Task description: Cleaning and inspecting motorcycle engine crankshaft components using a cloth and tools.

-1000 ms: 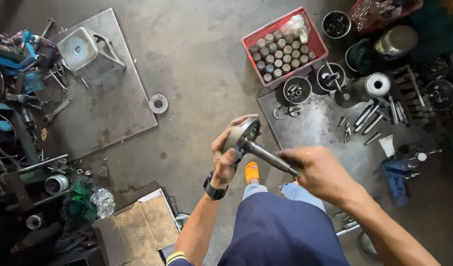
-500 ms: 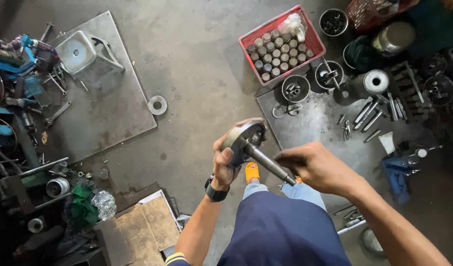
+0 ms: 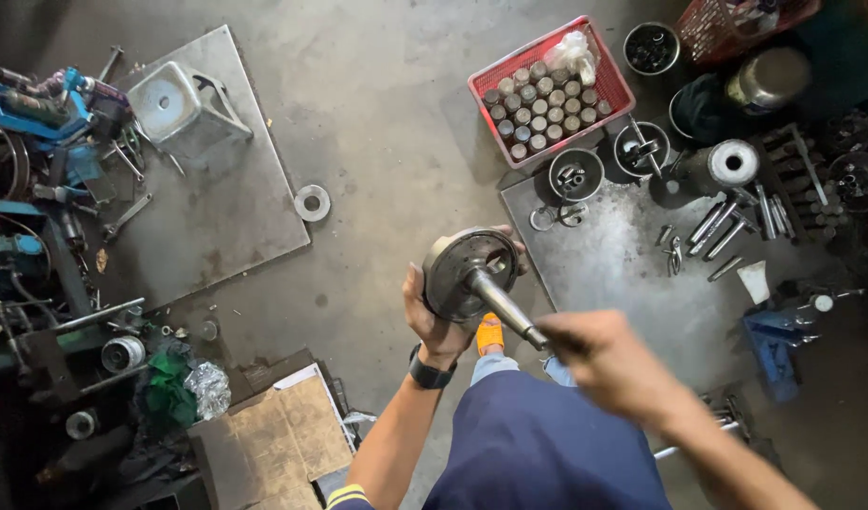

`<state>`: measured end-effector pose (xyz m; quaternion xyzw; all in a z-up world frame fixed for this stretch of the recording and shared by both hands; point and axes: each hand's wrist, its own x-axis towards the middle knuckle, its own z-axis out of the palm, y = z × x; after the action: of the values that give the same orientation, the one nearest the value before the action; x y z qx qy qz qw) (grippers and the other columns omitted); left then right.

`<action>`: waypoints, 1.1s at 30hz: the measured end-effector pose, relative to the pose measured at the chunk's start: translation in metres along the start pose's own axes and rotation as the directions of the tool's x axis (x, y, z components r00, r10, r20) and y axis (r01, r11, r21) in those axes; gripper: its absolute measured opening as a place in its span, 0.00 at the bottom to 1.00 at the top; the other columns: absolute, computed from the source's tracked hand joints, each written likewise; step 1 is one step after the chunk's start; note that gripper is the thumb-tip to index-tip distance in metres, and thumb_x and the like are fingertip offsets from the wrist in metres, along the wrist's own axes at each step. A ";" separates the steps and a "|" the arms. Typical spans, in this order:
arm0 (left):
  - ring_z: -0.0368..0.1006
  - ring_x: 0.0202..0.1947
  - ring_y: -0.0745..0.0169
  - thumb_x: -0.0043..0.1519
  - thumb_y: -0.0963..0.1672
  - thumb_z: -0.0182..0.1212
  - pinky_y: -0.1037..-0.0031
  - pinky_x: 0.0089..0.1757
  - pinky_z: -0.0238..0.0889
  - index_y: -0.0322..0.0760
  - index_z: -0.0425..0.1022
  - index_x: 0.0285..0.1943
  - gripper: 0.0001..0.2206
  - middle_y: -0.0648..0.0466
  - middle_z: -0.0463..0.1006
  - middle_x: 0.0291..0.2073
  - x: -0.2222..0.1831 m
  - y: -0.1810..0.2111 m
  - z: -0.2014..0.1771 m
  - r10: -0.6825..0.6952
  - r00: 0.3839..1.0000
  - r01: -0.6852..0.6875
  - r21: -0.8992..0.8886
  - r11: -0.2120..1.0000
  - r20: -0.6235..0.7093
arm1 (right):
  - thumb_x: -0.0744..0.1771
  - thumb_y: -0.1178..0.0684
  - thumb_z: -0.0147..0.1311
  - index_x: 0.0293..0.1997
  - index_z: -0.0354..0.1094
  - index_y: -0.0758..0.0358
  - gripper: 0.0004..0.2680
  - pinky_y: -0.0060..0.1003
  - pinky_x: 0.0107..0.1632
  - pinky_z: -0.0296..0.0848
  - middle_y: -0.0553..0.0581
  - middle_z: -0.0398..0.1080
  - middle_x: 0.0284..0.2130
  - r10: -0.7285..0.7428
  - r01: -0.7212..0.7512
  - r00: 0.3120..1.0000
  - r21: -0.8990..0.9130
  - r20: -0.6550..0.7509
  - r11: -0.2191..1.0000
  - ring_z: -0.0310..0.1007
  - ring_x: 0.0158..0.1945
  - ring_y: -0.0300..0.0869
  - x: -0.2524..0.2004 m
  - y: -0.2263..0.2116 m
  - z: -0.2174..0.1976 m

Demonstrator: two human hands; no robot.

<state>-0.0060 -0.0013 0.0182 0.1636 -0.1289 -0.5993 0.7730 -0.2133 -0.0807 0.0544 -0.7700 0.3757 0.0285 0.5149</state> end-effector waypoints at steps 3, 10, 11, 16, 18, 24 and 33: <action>0.69 0.64 0.37 0.67 0.62 0.38 0.52 0.66 0.59 0.18 0.58 0.74 0.43 0.30 0.67 0.66 0.001 -0.010 0.000 0.032 0.999 -0.032 0.011 0.999 -0.039 | 0.64 0.63 0.58 0.46 0.77 0.64 0.08 0.34 0.30 0.70 0.59 0.69 0.23 -0.015 0.026 0.992 0.083 -0.123 0.996 0.65 0.26 0.37 -0.004 -0.039 0.025; 0.67 0.64 0.37 0.67 0.60 0.36 0.46 0.64 0.61 0.21 0.59 0.73 0.40 0.33 0.65 0.69 0.005 -0.013 -0.002 0.243 0.957 -0.221 0.141 0.965 -0.161 | 0.66 0.60 0.57 0.52 0.79 0.61 0.10 0.34 0.31 0.68 0.59 0.76 0.24 0.221 -0.190 0.972 0.284 -0.082 0.940 0.64 0.27 0.34 -0.006 -0.064 0.028; 0.67 0.64 0.37 0.67 0.60 0.36 0.46 0.64 0.61 0.21 0.59 0.73 0.40 0.33 0.65 0.69 0.004 -0.013 -0.004 0.240 0.958 -0.219 0.141 0.966 -0.159 | 0.66 0.60 0.57 0.52 0.79 0.61 0.10 0.34 0.31 0.68 0.59 0.76 0.24 0.222 -0.190 0.971 0.286 -0.086 0.939 0.64 0.27 0.34 -0.005 -0.063 0.025; 0.67 0.66 0.35 0.66 0.60 0.39 0.45 0.64 0.61 0.21 0.57 0.74 0.40 0.31 0.64 0.69 -0.004 -0.020 -0.014 0.212 0.967 -0.186 0.176 0.967 -0.141 | 0.65 0.62 0.55 0.51 0.77 0.63 0.10 0.35 0.43 0.77 0.62 0.82 0.39 -0.066 0.103 0.981 0.197 -0.184 0.975 0.84 0.39 0.40 -0.007 -0.074 0.018; 0.67 0.65 0.35 0.67 0.60 0.39 0.46 0.63 0.60 0.21 0.57 0.74 0.40 0.31 0.65 0.69 -0.005 -0.018 -0.016 0.221 0.968 -0.202 0.150 0.968 -0.122 | 0.64 0.62 0.54 0.50 0.78 0.60 0.12 0.37 0.41 0.77 0.62 0.81 0.37 -0.049 0.066 0.984 0.098 -0.171 0.993 0.84 0.35 0.44 -0.011 -0.057 0.012; 0.69 0.64 0.39 0.66 0.59 0.40 0.51 0.64 0.60 0.23 0.57 0.75 0.39 0.35 0.67 0.68 -0.014 -0.018 -0.018 0.176 0.975 -0.155 0.150 0.976 -0.135 | 0.62 0.59 0.57 0.48 0.78 0.54 0.11 0.49 0.31 0.71 0.60 0.72 0.27 -0.273 0.113 0.919 -0.474 -0.284 0.873 0.73 0.28 0.55 -0.006 -0.027 -0.006; 0.72 0.61 0.43 0.73 0.54 0.40 0.58 0.64 0.61 0.23 0.62 0.72 0.31 0.37 0.73 0.62 -0.023 -0.028 -0.031 0.213 0.964 -0.165 0.269 0.949 -0.160 | 0.63 0.58 0.58 0.51 0.76 0.56 0.12 0.48 0.29 0.70 0.59 0.71 0.26 -0.370 0.208 0.891 -0.486 -0.265 0.849 0.71 0.25 0.53 -0.009 -0.019 -0.011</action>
<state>-0.0244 0.0181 -0.0212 0.3032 -0.1462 -0.4829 0.8084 -0.2126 -0.0810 0.0780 -0.9078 0.3221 -0.1022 0.2484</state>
